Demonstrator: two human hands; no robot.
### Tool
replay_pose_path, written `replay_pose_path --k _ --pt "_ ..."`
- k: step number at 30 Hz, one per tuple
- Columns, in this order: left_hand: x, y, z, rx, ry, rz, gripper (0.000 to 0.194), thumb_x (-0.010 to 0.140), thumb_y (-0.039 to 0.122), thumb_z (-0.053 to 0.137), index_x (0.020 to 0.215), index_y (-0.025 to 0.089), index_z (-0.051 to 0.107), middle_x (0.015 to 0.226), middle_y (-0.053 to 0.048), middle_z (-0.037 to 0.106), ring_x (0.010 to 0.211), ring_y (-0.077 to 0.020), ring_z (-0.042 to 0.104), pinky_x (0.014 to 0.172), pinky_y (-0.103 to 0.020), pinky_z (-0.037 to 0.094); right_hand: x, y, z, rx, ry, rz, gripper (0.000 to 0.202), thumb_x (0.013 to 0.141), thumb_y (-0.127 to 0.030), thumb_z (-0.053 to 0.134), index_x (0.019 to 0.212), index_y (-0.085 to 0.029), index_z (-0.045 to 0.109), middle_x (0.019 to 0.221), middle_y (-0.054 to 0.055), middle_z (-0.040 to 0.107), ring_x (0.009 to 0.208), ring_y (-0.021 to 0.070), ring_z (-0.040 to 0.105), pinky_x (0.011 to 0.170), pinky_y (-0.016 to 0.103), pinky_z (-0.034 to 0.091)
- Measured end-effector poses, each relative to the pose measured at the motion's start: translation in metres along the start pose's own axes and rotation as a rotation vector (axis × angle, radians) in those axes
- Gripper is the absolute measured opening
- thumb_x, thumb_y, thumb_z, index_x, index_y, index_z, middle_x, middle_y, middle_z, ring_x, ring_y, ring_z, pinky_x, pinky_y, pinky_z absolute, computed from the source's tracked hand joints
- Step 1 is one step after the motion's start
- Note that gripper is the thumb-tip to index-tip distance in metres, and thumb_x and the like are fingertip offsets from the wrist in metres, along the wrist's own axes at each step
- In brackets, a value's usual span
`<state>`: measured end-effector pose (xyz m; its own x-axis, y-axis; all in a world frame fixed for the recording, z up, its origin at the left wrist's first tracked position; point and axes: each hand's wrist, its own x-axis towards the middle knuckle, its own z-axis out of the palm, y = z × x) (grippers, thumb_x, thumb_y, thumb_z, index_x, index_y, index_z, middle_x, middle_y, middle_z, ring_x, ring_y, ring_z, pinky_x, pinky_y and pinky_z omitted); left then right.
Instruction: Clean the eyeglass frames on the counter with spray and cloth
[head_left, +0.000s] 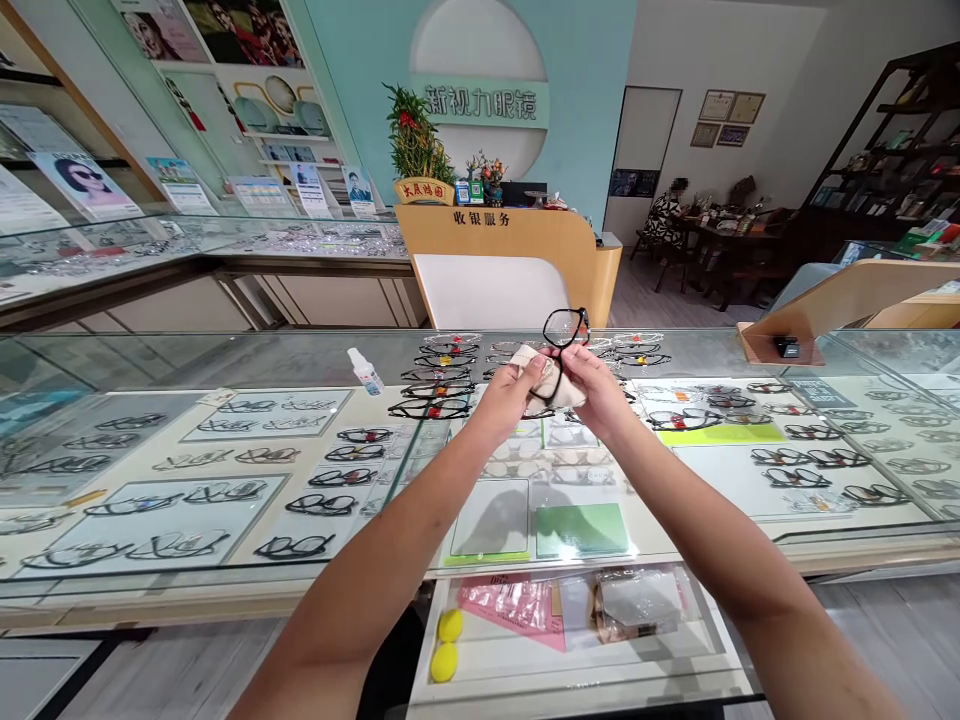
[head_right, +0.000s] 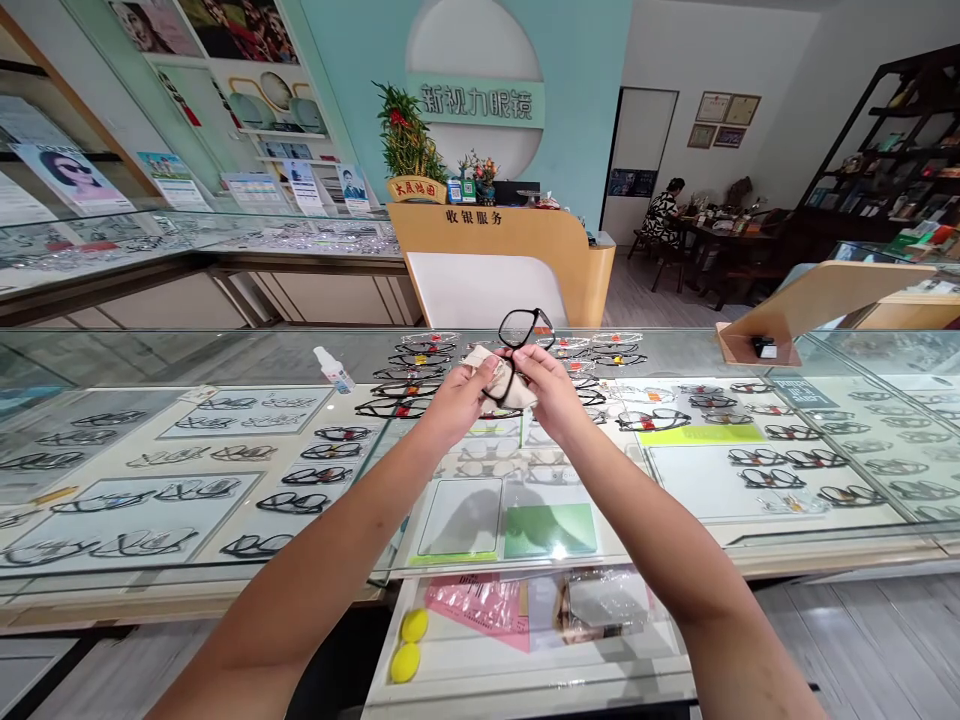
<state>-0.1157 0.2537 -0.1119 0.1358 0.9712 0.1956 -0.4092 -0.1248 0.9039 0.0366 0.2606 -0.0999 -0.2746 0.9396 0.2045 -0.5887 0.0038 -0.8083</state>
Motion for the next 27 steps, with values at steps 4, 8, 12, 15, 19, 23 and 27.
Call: replay_pose_path --k 4,8,12,15,19,23,27 --pt "-0.002 0.007 -0.007 0.057 -0.167 -0.069 0.064 0.068 0.068 0.101 0.095 0.016 0.075 0.081 -0.002 0.071 0.069 -0.0134 0.058 0.062 -0.026 0.043 0.008 -0.003 -0.01 0.075 -0.015 0.055 0.032 0.072 -0.043 0.098 0.085 -0.024 0.075 0.102 0.004 0.084 0.102 0.0259 0.077 0.088 0.037 0.064" --pt "-0.006 0.011 -0.006 0.217 -0.212 -0.009 0.059 0.065 0.06 0.105 0.083 0.017 0.07 0.066 0.003 0.058 0.062 -0.0106 0.044 0.063 -0.027 0.039 0.011 -0.002 -0.014 0.1 -0.044 0.084 0.03 0.074 -0.043 0.096 0.088 -0.023 0.078 0.105 0.005 0.085 0.111 0.0288 0.078 0.095 0.039 0.064" --pt "-0.009 0.011 -0.001 0.309 -0.12 0.067 0.058 0.062 0.055 0.106 0.076 0.019 0.063 0.062 0.006 0.048 0.061 -0.0107 0.039 0.06 -0.027 0.035 0.008 0.001 -0.011 0.094 -0.049 0.081 0.033 0.073 -0.045 0.099 0.089 -0.023 0.082 0.112 0.005 0.086 0.108 0.0265 0.078 0.092 0.036 0.064" --pt "-0.01 0.009 0.002 0.303 -0.041 0.11 0.06 0.06 0.054 0.106 0.074 0.02 0.06 0.061 0.008 0.045 0.059 -0.0093 0.037 0.057 -0.025 0.034 0.005 0.003 -0.007 0.058 -0.069 0.092 0.04 0.073 -0.051 0.1 0.098 -0.023 0.086 0.119 0.006 0.086 0.106 0.0251 0.078 0.088 0.033 0.063" --pt "-0.01 0.008 0.006 0.262 0.029 0.151 0.059 0.061 0.057 0.106 0.073 0.019 0.062 0.062 0.006 0.053 0.061 -0.0102 0.046 0.06 -0.024 0.043 0.001 0.003 -0.005 0.008 -0.058 0.066 0.041 0.071 -0.053 0.102 0.097 -0.024 0.088 0.12 0.005 0.087 0.102 0.0224 0.078 0.086 0.031 0.063" --pt "-0.007 0.004 0.004 0.252 0.109 0.204 0.058 0.072 0.069 0.097 0.09 0.017 0.075 0.073 0.0 0.068 0.07 -0.0147 0.06 0.068 -0.026 0.052 -0.002 0.001 -0.003 -0.031 -0.062 0.061 0.043 0.069 -0.055 0.104 0.097 -0.025 0.088 0.119 0.005 0.087 0.101 0.0236 0.078 0.082 0.033 0.063" --pt "-0.003 -0.002 -0.004 0.257 0.043 0.143 0.064 0.081 0.081 0.084 0.092 0.018 0.077 0.076 -0.002 0.07 0.075 -0.0172 0.065 0.07 -0.028 0.054 -0.001 -0.003 -0.004 -0.021 -0.063 0.059 0.044 0.068 -0.055 0.103 0.096 -0.025 0.088 0.124 0.007 0.086 0.109 0.0274 0.079 0.092 0.038 0.064"
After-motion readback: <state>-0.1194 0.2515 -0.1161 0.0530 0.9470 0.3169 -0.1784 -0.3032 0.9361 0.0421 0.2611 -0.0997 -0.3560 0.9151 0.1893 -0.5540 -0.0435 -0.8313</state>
